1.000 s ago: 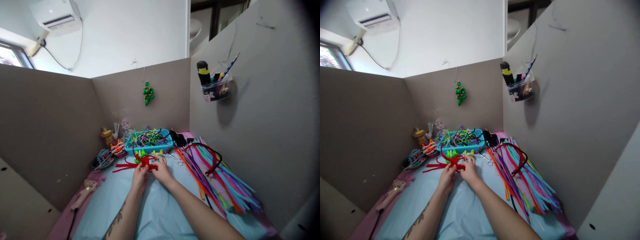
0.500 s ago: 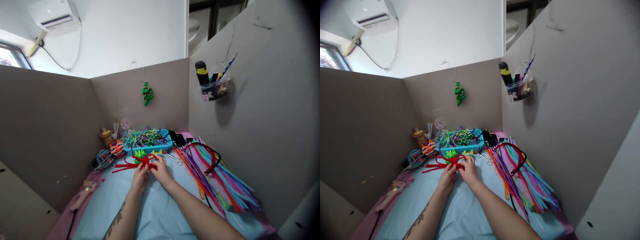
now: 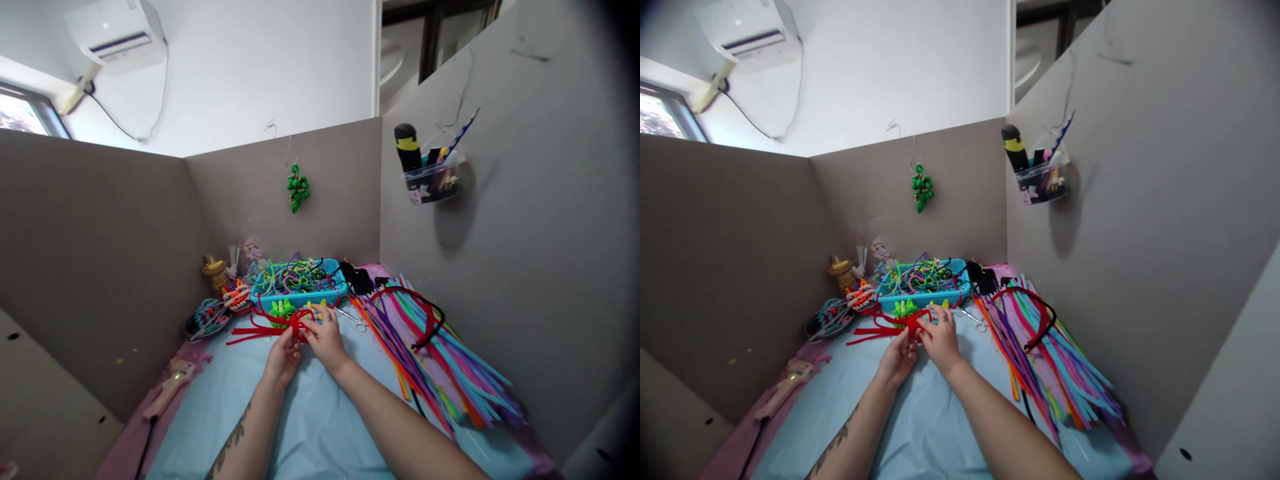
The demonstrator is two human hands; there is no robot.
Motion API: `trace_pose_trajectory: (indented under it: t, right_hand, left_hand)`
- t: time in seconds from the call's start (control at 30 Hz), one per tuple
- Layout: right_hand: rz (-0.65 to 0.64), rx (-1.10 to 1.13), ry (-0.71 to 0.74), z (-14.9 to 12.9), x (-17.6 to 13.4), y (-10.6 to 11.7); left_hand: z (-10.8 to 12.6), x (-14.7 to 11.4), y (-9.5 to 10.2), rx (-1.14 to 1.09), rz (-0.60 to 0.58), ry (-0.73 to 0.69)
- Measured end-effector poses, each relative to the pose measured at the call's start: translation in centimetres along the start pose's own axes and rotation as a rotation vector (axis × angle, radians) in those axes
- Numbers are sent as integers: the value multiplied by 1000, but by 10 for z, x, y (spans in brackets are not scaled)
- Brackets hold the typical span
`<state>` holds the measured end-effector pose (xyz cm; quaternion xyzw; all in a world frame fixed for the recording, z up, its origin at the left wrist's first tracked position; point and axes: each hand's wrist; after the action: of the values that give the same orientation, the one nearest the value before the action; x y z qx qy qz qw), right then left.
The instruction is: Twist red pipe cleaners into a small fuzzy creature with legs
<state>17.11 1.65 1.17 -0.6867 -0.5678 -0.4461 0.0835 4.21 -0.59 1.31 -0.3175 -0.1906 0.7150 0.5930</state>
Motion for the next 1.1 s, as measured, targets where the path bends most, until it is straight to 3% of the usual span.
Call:
trace_pose_trajectory:
  t: [0.2, 0.33, 0.57, 0.7, 0.93, 1.1]
  right_hand:
    - [98, 38, 5, 1, 2, 1]
    - [41, 52, -7, -1, 3, 2]
    - [-106, 173, -28, -9, -2, -4]
    - [-102, 297, -63, -12, -2, -3]
    - [-67, 360, -208, -7, -1, -6]
    - [-88, 325, -182, -7, -1, -6]
  left_hand:
    - [2, -2, -4, -30, 29, 19]
    - [0, 1, -1, -38, 34, 23]
    - [-9, 6, 6, -85, 2, -152]
    - [-8, 7, 6, -110, -25, -205]
    - [-6, 1, 1, -21, -63, -157]
    - [-6, 0, -1, 6, -11, -118]
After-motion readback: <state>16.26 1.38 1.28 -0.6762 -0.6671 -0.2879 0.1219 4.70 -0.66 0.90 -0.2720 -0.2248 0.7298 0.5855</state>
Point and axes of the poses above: each hand's wrist, its own x-axis towards the middle knuckle, its own y-axis out of the back of the hand, z = x × y, and after that the axes turned 4 degrees about -y, right-handed
